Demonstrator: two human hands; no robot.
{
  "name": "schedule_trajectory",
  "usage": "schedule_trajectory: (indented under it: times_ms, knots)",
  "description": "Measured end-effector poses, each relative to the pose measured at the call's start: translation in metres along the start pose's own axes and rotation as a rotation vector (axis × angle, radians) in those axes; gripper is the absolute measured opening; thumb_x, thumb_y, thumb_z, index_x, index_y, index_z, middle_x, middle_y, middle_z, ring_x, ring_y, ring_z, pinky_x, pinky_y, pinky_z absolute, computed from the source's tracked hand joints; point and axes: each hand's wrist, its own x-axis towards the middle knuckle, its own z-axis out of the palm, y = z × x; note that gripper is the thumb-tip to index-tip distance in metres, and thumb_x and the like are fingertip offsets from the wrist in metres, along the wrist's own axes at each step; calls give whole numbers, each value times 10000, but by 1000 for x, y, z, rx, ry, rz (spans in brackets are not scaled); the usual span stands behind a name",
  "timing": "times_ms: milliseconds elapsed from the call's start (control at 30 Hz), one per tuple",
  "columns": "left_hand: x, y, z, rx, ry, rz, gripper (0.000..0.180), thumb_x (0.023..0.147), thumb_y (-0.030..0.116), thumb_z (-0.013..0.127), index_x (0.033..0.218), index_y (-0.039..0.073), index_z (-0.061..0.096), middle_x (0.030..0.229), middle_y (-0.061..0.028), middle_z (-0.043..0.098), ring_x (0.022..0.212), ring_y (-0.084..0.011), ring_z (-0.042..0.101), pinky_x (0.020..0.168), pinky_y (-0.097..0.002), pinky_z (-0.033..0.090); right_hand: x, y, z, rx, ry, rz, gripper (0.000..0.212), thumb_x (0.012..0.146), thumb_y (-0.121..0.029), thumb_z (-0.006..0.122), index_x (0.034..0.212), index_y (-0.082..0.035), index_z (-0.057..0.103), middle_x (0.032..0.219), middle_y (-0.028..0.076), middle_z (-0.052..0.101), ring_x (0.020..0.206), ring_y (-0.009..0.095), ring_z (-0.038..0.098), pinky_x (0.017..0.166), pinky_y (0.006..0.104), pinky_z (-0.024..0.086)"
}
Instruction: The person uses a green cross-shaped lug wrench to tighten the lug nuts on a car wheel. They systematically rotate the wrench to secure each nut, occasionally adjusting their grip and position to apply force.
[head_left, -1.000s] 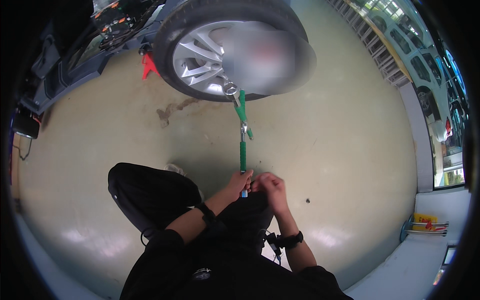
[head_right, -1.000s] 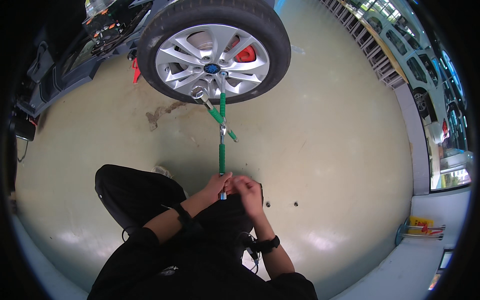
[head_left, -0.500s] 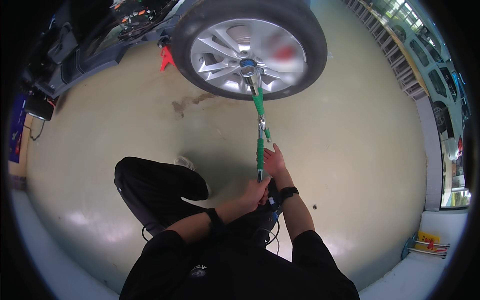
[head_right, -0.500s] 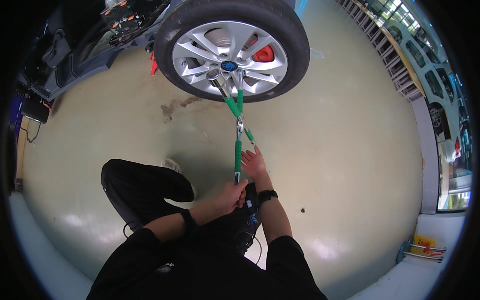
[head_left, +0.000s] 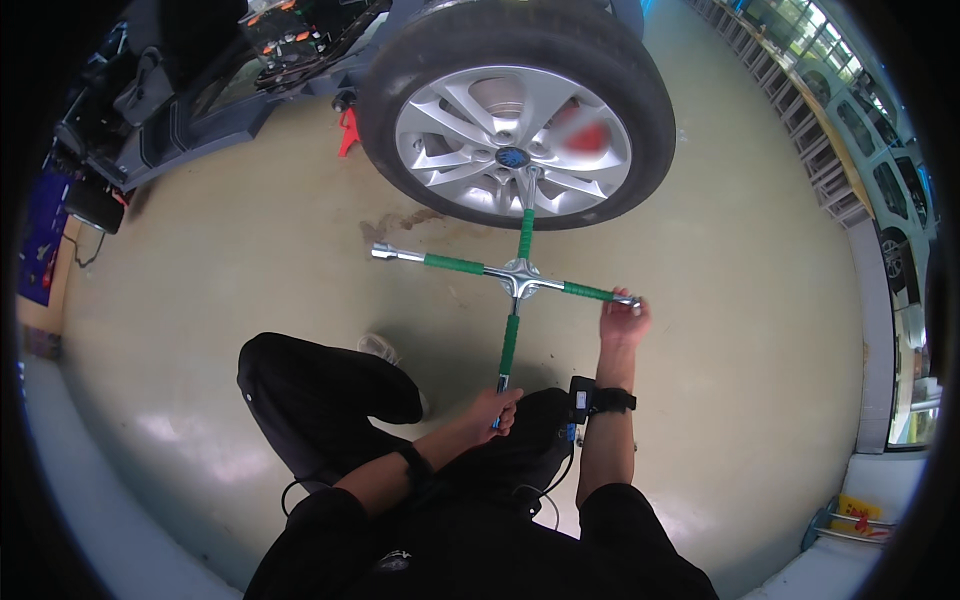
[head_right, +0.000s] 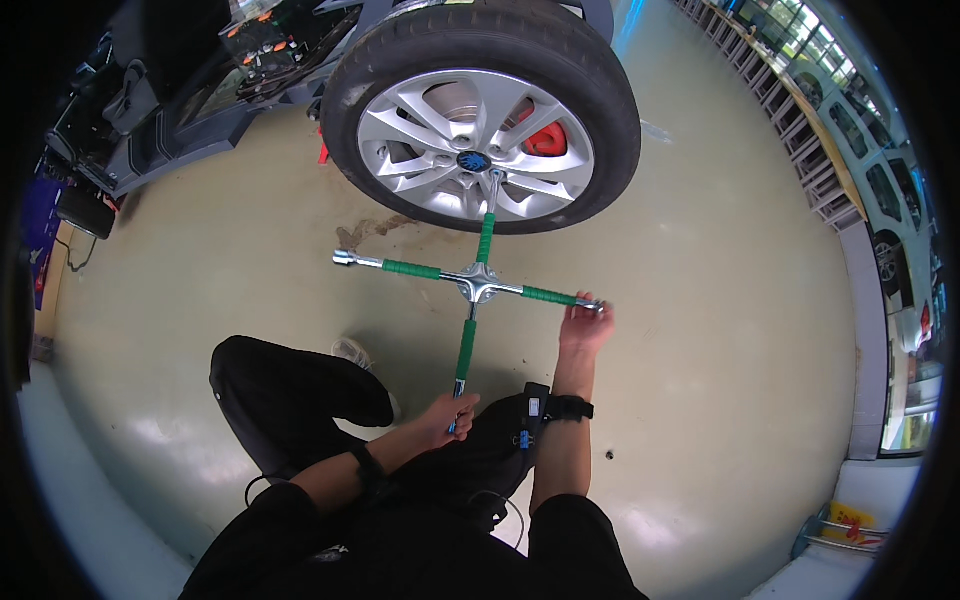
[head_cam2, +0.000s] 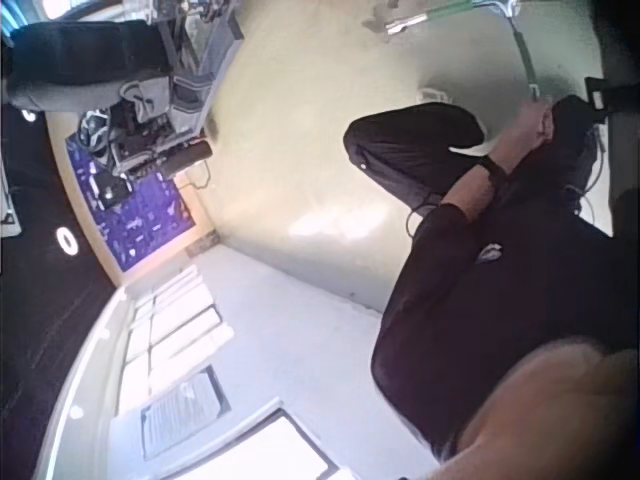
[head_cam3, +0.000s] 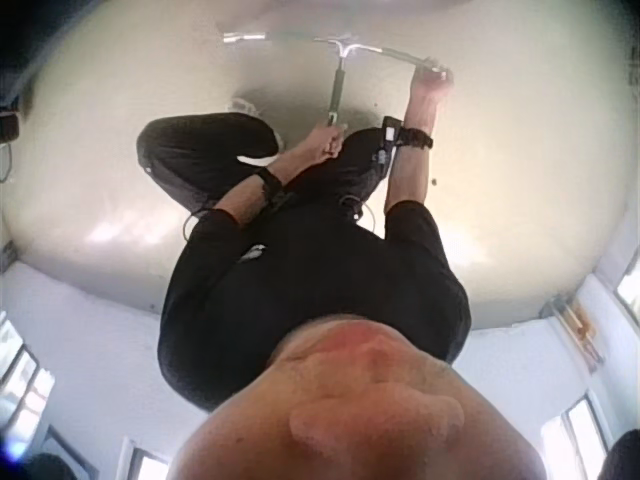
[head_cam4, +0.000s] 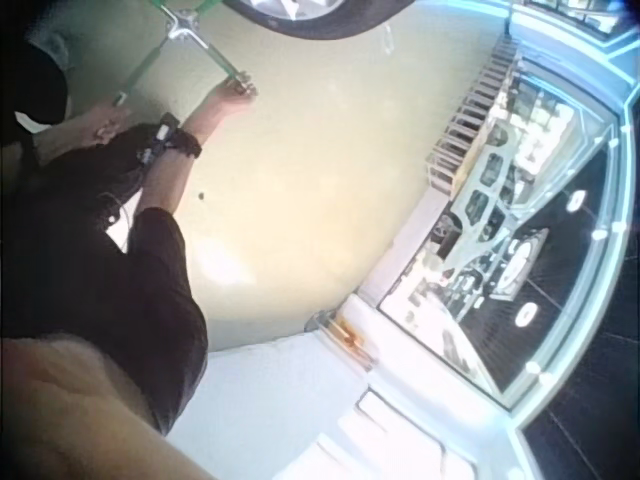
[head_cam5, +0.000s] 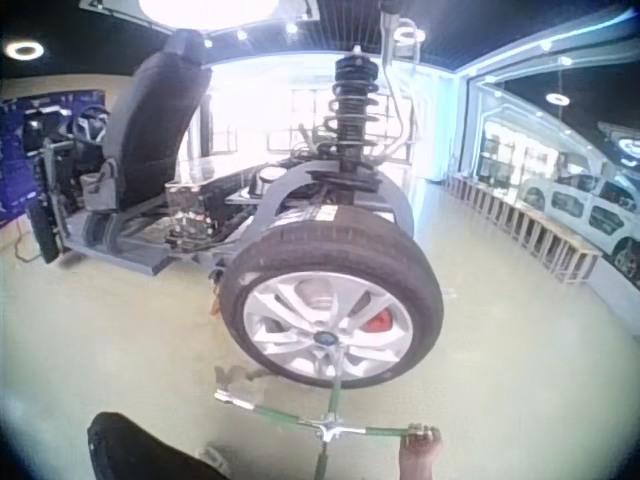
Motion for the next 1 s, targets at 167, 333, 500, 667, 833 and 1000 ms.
schedule_trajectory:
  times_ms: [167, 333, 500, 667, 833, 1000]
  knots:
    - [22, 5, 27, 29, 101, -181, 310, 937, 318, 570, 725, 137, 434, 520, 45, 380, 445, -105, 385, 448, -302, 347, -188, 65, 126, -1128, -946, -605, 450, 955, -316, 474, 1283, -15, 411, 1177, 150, 543, 1076, 230, 509, 923, 369, 404]
    - [41, 24, 20, 165, 19, -165, 379, 928, 344, 574, 654, 154, 394, 494, 54, 363, 417, -102, 377, 498, -323, 402, -257, 101, 119, -1762, -1942, 326, 296, 953, -240, 498, 1147, -18, 522, 1021, 102, 592, 950, 196, 560, 892, 357, 429]
    - [70, -16, -34, 278, -29, 304, 338, 932, 286, 558, 660, 157, 402, 482, 40, 357, 406, -103, 378, 484, -315, 403, -288, 23, 82, -1236, -1415, -129, 191, 951, -164, 522, 1011, -20, 633, 865, 54, 640, 825, 162, 611, 861, 344, 453]
    - [32, 25, 32, 67, 71, -8, 277, 901, 241, 584, 676, 159, 446, 507, 49, 365, 415, -91, 387, 451, -293, 382, -203, -23, -15, -933, -414, -61, 298, 965, -221, 501, 1121, 21, 577, 965, 87, 656, 921, 181, 612, 844, 311, 452]
    - [28, 32, 22, 90, 126, -4, 329, 910, 255, 592, 674, 164, 381, 506, 61, 322, 409, -73, 327, 452, -271, 330, -127, -21, -12, -825, -248, 22, 525, 980, -359, 450, 1346, 13, 389, 1290, 156, 497, 1221, 251, 464, 1002, 403, 382]
    - [18, 43, 31, 86, 103, 9, 327, 908, 241, 593, 684, 161, 370, 519, 59, 320, 437, -65, 326, 449, -274, 300, -104, 7, -1, -881, 11, -9, 682, 961, -454, 454, 1439, -12, 251, 1446, 179, 333, 1345, 314, 328, 1083, 480, 292]
